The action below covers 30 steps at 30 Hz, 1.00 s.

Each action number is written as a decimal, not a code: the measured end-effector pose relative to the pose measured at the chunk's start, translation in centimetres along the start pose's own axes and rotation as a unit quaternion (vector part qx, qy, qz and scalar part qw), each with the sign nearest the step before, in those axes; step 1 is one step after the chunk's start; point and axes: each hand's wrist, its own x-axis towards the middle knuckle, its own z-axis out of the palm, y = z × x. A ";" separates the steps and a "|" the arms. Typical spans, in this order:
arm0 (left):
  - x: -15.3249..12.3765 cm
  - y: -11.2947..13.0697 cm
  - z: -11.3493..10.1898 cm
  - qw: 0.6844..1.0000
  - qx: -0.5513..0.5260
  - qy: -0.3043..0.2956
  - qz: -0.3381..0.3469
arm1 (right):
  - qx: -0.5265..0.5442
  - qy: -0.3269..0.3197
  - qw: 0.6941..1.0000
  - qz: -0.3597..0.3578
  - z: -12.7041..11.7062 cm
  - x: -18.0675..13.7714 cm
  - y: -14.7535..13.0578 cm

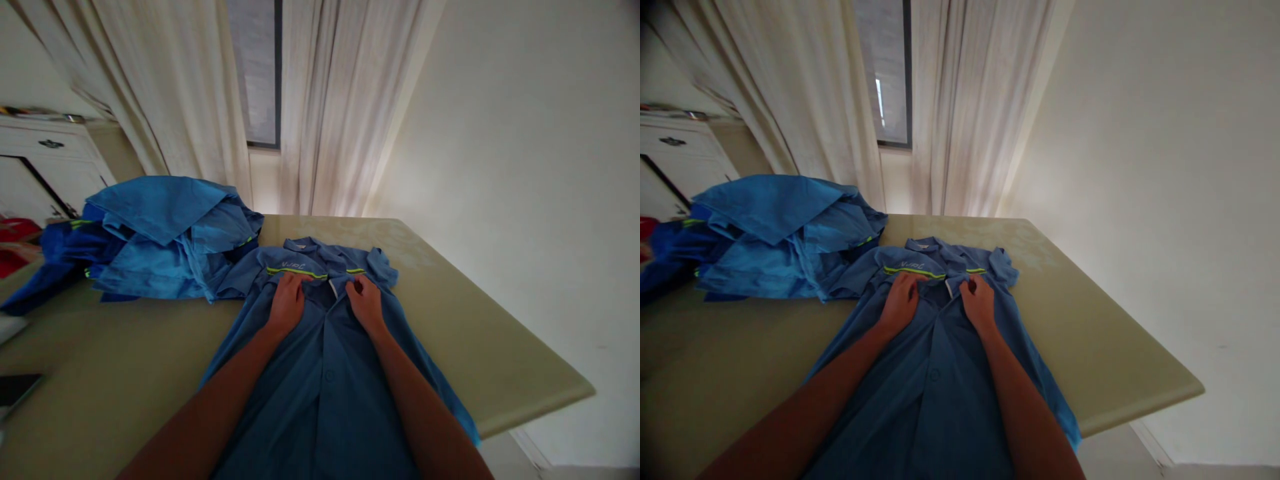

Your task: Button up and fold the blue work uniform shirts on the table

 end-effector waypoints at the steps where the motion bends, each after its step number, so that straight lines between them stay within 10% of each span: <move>1: -0.3 0.5 -0.1 0.998 0.018 -0.035 0.049 | 0.010 0.002 1.000 -0.006 0.1 -0.1 0.1; 7: -0.3 1.4 0.6 0.964 0.095 -0.182 0.168 | -0.044 0.007 0.997 -0.064 2.0 -0.3 -1.0; 17: 4.0 -2.1 1.6 0.990 0.061 -0.111 0.062 | -0.119 -0.179 0.968 -0.126 0.3 -5.7 -3.4; 24: -0.4 0.7 -1.5 0.955 0.139 -0.148 0.215 | 0.189 -0.223 0.956 0.001 0.1 -3.0 -1.1; 30: -0.9 1.8 -2.2 0.948 0.105 -0.210 0.215 | 0.313 -0.249 0.916 0.031 0.0 -2.7 -1.0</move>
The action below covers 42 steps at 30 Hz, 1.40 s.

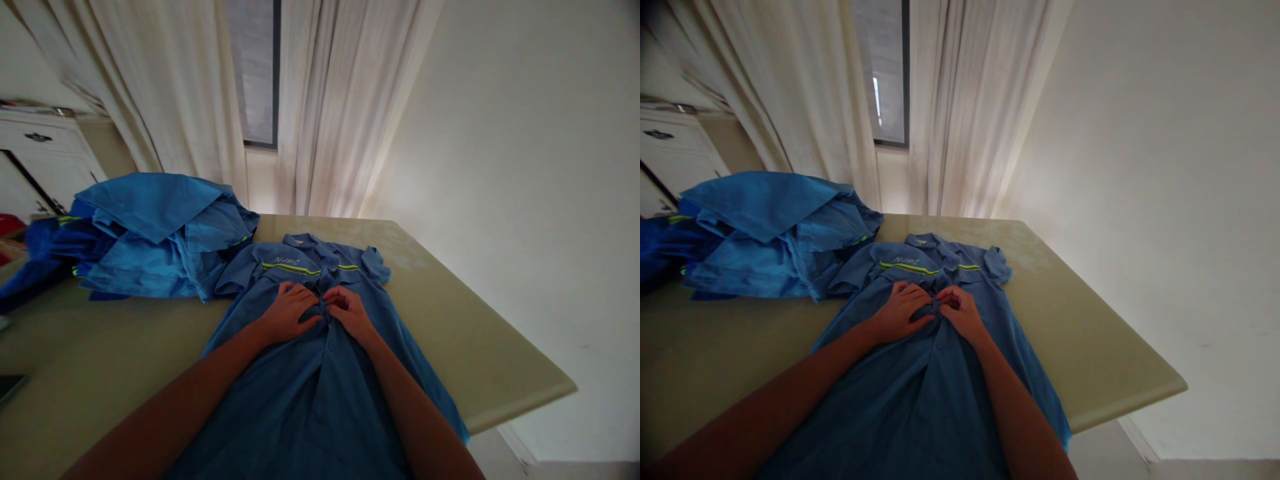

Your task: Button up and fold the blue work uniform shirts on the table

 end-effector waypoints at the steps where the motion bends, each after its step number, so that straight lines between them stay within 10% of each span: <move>1: 0.2 -0.2 0.1 1.000 -0.008 -0.012 0.003 | -0.003 -0.001 1.000 0.000 0.0 -0.1 -0.1; 11: 0.3 -0.8 0.7 1.000 0.006 -0.027 0.003 | -0.293 0.005 0.951 -0.099 1.0 -1.2 -1.6; 42: 0.5 -1.1 0.4 1.000 -0.020 -0.021 -0.006 | -0.364 0.026 0.927 -0.092 1.2 -1.1 -1.4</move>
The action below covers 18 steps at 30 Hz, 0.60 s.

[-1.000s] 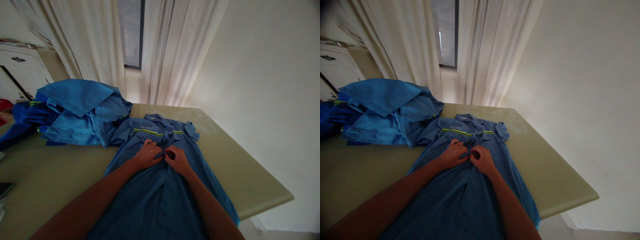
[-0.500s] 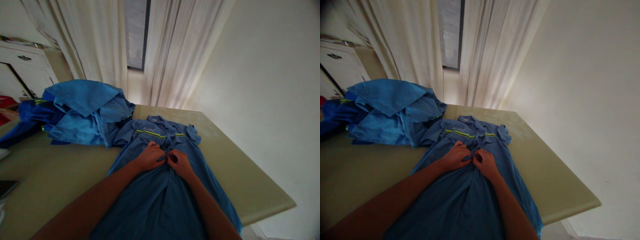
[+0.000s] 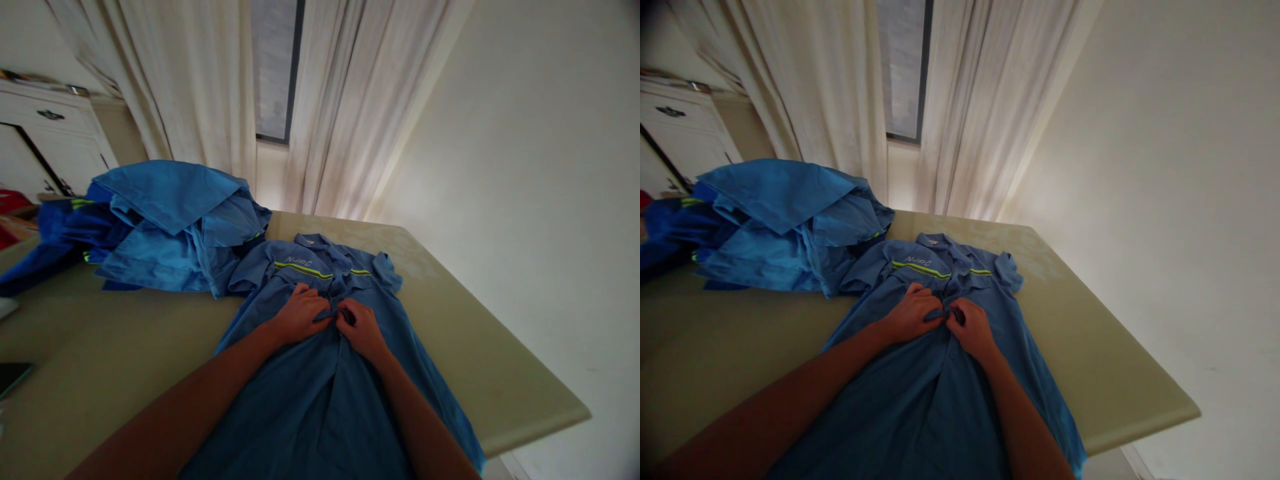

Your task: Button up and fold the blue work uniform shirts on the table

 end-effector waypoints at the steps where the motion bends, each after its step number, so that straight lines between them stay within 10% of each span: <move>1: 0.0 0.0 0.0 1.000 -0.010 0.006 -0.008 | 0.006 0.004 1.000 0.005 -0.1 0.0 0.0; 11: 0.1 -0.1 0.2 0.999 -0.048 0.005 -0.001 | 0.015 0.000 1.000 0.024 0.2 -0.1 0.0; 18: 0.2 0.0 -0.5 0.998 -0.031 0.007 -0.053 | 0.042 0.113 0.989 0.089 -0.2 0.4 2.2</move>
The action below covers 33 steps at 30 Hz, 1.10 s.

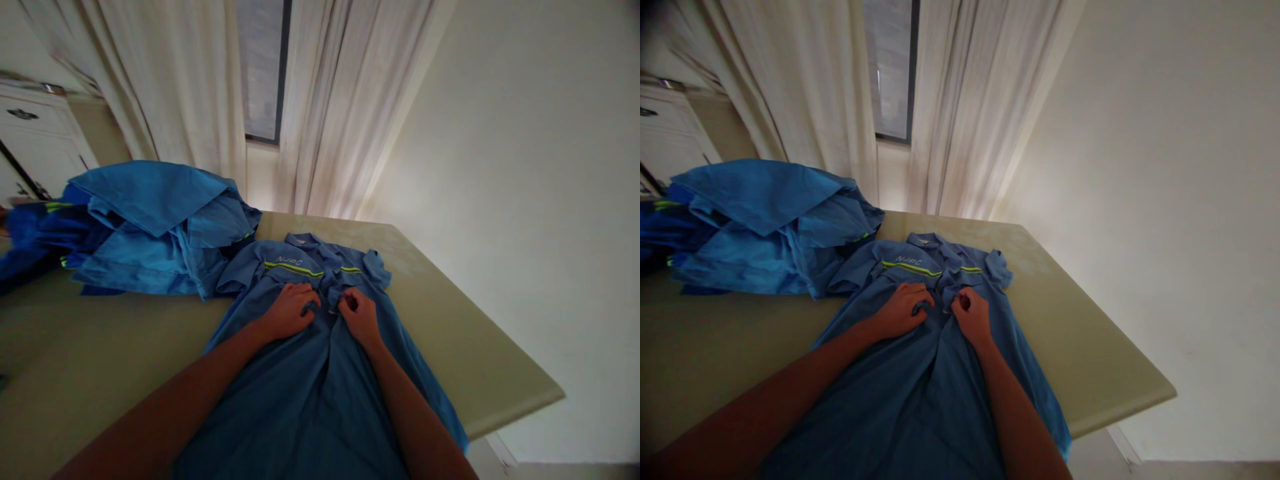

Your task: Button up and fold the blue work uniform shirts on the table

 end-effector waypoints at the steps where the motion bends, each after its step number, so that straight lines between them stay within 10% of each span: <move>1: 0.0 0.4 -0.3 0.999 0.033 0.000 -0.001 | 0.017 0.001 1.000 0.008 -0.1 0.1 0.2; 8: -1.3 5.9 0.4 0.990 0.017 -0.100 0.102 | -0.024 0.121 0.990 -0.065 -1.7 -2.5 -3.4; 16: -3.1 4.6 2.9 0.984 -0.152 -0.083 0.041 | -0.083 -0.018 0.996 -0.008 -2.2 -11.7 -6.3; 33: -3.6 5.8 2.0 0.988 -0.118 -0.048 0.084 | -0.134 -0.032 0.990 0.034 -1.1 -11.7 -4.7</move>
